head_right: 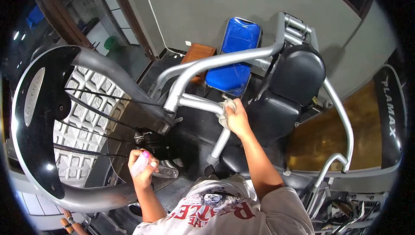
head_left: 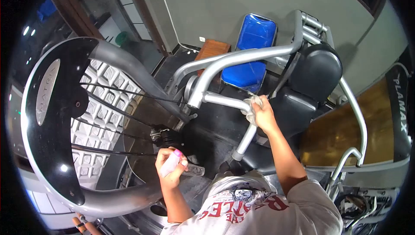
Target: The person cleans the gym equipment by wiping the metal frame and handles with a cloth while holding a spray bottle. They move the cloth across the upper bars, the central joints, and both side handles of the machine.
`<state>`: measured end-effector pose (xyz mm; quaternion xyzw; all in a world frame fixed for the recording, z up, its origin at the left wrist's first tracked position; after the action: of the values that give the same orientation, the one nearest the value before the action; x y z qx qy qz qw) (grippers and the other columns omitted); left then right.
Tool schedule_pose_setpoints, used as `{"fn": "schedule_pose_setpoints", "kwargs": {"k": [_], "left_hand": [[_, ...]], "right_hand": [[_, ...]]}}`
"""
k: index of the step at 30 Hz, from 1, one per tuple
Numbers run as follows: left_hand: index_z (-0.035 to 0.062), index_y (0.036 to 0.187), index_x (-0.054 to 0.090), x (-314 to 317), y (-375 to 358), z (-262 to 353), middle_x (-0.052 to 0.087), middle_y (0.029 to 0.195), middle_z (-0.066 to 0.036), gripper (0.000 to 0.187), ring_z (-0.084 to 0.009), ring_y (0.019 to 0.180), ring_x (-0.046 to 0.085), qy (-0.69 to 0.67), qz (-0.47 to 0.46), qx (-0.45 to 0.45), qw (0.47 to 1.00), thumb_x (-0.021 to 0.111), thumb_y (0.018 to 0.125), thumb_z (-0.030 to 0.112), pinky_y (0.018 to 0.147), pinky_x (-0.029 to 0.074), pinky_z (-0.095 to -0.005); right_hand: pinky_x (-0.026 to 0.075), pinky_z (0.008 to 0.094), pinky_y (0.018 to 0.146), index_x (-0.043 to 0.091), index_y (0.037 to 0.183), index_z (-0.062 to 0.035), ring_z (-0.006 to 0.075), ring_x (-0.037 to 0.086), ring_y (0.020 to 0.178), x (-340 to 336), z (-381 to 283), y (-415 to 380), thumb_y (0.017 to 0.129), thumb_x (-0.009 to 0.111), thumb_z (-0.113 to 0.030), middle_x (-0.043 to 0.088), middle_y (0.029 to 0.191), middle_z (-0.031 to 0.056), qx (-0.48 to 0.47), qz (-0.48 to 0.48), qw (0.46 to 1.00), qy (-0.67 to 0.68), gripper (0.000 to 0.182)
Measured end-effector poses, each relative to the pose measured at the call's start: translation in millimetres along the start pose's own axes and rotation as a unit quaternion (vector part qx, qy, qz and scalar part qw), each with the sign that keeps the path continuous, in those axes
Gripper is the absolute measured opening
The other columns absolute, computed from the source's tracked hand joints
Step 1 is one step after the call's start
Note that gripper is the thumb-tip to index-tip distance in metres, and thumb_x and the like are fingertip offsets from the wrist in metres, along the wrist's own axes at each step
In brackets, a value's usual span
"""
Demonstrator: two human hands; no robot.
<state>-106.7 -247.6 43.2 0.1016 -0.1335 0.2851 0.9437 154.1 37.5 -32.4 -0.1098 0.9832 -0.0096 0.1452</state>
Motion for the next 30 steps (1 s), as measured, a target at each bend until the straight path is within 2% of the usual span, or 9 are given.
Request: {"fn": "schedule_pose_setpoints", "kwargs": {"k": [3,7,11,12,16,19,22,26,30], "left_hand": [[0.0027,0.104,0.052,20.5,-3.7,-7.2,0.063,0.088,-0.011,0.035,-0.0137,0.07,0.062,-0.036,-0.059,-0.009,0.998,0.075,0.079,-0.007,0.056,0.055,-0.0264],[0.0025,0.105,0.052,40.1,-15.5,-22.3,0.064,0.089,-0.012,0.034,-0.0146,0.072,0.064,-0.035,-0.107,-0.027,0.993,0.072,0.079,-0.008,0.056,0.056,-0.0266],[0.0016,0.104,0.052,73.1,-32.7,-23.2,0.063,0.088,-0.014,0.033,-0.0168,0.066,0.064,-0.054,-0.147,-0.03,0.987,0.07,0.079,-0.009,0.057,0.057,-0.0304],[0.0014,0.104,0.051,82.3,-38.3,-20.4,0.063,0.088,-0.015,0.033,-0.0176,0.064,0.064,-0.071,-0.161,-0.03,0.984,0.07,0.079,-0.01,0.057,0.058,-0.0318],[-0.0007,0.101,0.053,127.7,-66.4,-11.2,0.061,0.088,-0.017,0.026,-0.0226,0.058,0.065,-0.106,-0.223,-0.032,0.968,0.069,0.081,-0.006,0.059,0.061,-0.0404],[-0.0024,0.095,0.055,172.4,-95.7,-16.3,0.061,0.086,-0.018,0.019,-0.0241,0.056,0.065,-0.111,-0.238,-0.042,0.964,0.07,0.083,-0.003,0.058,0.061,-0.0417],[-0.0033,0.09,0.056,213.6,-129.7,-34.1,0.062,0.084,-0.017,0.013,-0.0217,0.056,0.065,-0.076,-0.225,-0.064,0.969,0.069,0.086,-0.005,0.056,0.059,-0.038],[0.0008,0.091,0.058,285.3,-182.8,-64.6,0.066,0.077,-0.009,0.018,-0.0137,0.057,0.064,0.012,-0.214,-0.153,0.965,0.075,0.086,-0.002,0.051,0.053,-0.0279],[0.0002,0.091,0.062,355.7,-232.1,-101.1,0.064,0.072,-0.001,0.014,-0.0062,0.056,0.059,0.07,-0.304,-0.177,0.933,0.076,0.088,0.001,0.05,0.046,-0.0232]], "right_hand": [[0.052,0.0401,0.079,0.053,0.114,-0.0025,0.0269,0.068,0.088,0.5,7.2,-22.9,0.102,0.057,-0.02,0.068,0.093,0.0178,0.024,0.072,0.996,0.048,0.022],[0.052,0.045,0.082,0.041,0.113,0.0032,0.0366,0.067,0.093,4.8,24.1,-96.0,0.105,0.054,-0.021,0.063,0.1,0.0253,-0.12,0.108,0.987,-0.014,0.029],[0.051,0.0459,0.086,0.031,0.119,0.0048,0.0428,0.066,0.099,33.7,64.6,-163.7,0.106,0.052,-0.021,0.059,0.105,0.0306,0.0,-0.029,0.999,-0.037,0.036],[0.051,0.0491,0.088,0.036,0.119,0.003,0.0477,0.065,0.101,25.6,52.4,-167.8,0.105,0.054,-0.022,0.059,0.111,0.0305,-0.039,-0.045,0.998,-0.021,0.034],[0.049,0.0509,0.092,0.046,0.118,-0.0026,0.0479,0.061,0.112,-22.0,15.4,-184.0,0.096,0.063,-0.015,0.057,0.121,0.0262,-0.134,-0.263,0.949,-0.107,0.03],[0.049,0.0481,0.094,0.048,0.123,-0.0017,0.0468,0.058,0.12,-81.1,9.2,-209.3,0.097,0.063,-0.016,0.059,0.125,0.0252,-0.018,-0.327,0.94,-0.093,0.033],[0.049,0.045,0.096,0.05,0.127,-0.0009,0.0432,0.06,0.119,-151.6,17.9,-235.7,0.098,0.064,-0.018,0.06,0.125,0.024,-0.069,-0.275,0.956,-0.07,0.037],[0.048,0.0333,0.094,0.053,0.125,-0.0027,0.0188,0.061,0.108,-265.9,16.9,-270.2,0.097,0.064,-0.01,0.064,0.11,0.0114,-0.017,-0.233,0.972,-0.019,0.032],[0.048,0.0301,0.093,0.056,0.122,-0.0039,0.013,0.059,0.106,-382.2,36.7,-287.3,0.1,0.06,-0.011,0.063,0.109,0.003,-0.043,-0.093,0.994,0.038,0.024]]}}
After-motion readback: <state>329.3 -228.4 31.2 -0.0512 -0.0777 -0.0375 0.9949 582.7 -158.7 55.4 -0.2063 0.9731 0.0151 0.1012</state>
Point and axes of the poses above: each hand's wrist, its own y-axis towards the middle knuckle, its own x-axis out of the palm, z = x × y, the point moved 7 cm from there along y, towards the middle knuckle
